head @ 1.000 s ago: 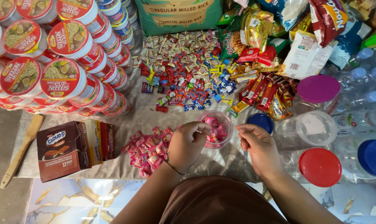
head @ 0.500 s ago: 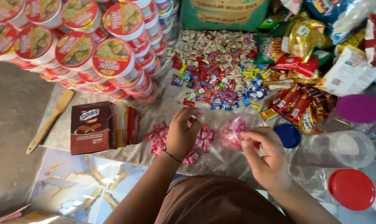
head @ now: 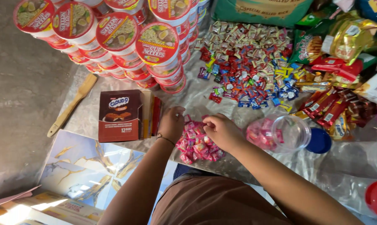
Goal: The person picks up pink-wrapped candies from a pile on a table and places them into a clear plastic container. The table is covered with various food items including instant noodles, rice, and other snacks. The person continues this repetitive sorting action throughout the clip.
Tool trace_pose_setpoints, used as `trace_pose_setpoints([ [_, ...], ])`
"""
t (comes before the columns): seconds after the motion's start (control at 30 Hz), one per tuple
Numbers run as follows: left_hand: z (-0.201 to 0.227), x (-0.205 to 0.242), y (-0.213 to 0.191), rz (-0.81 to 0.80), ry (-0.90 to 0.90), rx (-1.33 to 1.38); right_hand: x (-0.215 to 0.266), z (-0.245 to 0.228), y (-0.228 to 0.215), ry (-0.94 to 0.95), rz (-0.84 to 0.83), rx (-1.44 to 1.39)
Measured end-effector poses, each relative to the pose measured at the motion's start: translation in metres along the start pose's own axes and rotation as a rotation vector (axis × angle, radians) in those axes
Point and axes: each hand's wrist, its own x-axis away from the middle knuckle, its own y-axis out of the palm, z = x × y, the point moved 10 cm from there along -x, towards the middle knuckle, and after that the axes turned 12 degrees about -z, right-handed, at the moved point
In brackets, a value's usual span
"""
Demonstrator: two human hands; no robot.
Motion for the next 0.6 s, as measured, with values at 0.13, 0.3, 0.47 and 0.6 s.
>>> trace_pose_setpoints([
  [0.13, -0.013, 0.007, 0.014, -0.07, -0.06, -0.278, -0.026, 0.018, 0.034, 0.013, -0.031, 0.148],
  [0.3, -0.028, 0.011, 0.028, -0.207, -0.283, -0.39, -0.044, 0.018, 0.062, 0.057, -0.133, 0.422],
  [0.47, -0.032, 0.005, 0.036, -0.339, -0.333, -0.445, -0.044, 0.019, 0.069, 0.065, -0.16, 0.484],
  [0.6, -0.034, 0.004, 0.042, -0.369, -0.307, -0.479, -0.04, 0.02, 0.074, 0.045, -0.152, 0.548],
])
